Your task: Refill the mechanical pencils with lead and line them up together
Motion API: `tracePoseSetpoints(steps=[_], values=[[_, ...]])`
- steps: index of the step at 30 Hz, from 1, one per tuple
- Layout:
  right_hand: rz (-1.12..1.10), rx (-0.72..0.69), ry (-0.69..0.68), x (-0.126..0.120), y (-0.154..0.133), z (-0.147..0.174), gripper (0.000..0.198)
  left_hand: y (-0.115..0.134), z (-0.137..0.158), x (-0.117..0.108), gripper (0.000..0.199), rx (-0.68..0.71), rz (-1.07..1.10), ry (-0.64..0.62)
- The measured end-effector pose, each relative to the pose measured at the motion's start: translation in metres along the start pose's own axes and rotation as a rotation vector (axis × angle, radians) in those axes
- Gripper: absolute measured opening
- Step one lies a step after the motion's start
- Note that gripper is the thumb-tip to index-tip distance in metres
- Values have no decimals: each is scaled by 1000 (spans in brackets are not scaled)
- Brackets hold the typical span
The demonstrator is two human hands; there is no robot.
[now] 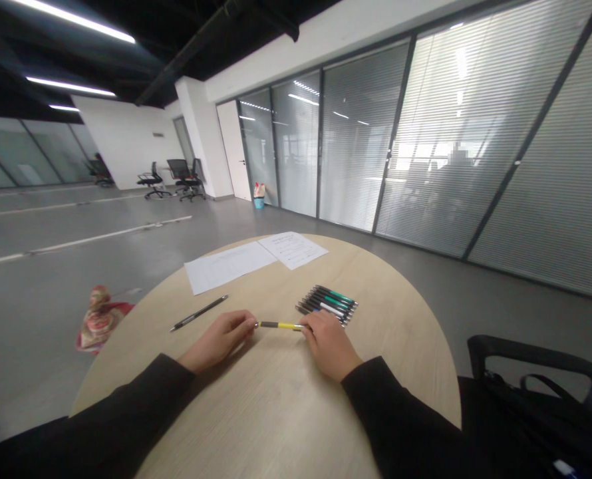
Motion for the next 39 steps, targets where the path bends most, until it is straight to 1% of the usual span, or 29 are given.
tracePoseSetpoints(steps=[4, 11, 15, 21, 27, 29, 33, 36, 39], values=[[1, 3, 4, -1, -2, 0, 17, -6, -1, 0, 38, -36, 28, 22], [20, -15, 6, -2, -8, 0, 17, -11, -2, 8, 42, -44, 93, -15], [59, -34, 13, -3, -12, 0, 17, -11, -1, 10, 41, -59, 110, 3], [87, -54, -4, -2, -18, 1, 18, -8, -1, 9, 35, -32, 172, 3], [16, -21, 2, 1, -7, 1, 16, -10, -2, 10, 23, 23, 288, -5], [2, -11, 8, 2, -3, 2, 16, -11, -3, 12, 25, 37, 350, -8], [-13, -14, 18, 1, -3, 2, 16, -8, -2, 11, 38, 32, 437, -5], [-22, -14, 20, -1, -5, 1, 16, -7, 0, 10, 32, -2, 364, -4], [-25, -14, 17, -2, -7, 1, 15, -8, 1, 9, 45, -44, 225, -13]])
Point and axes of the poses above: each hand's wrist, its own z-axis away from the middle knuckle, its own x-axis out of the palm, y = z × x, the point moved 9 cm from there along -z, towards the middle knuckle, and after that the axes turned 1 degree about y, right-handed, at the moved point
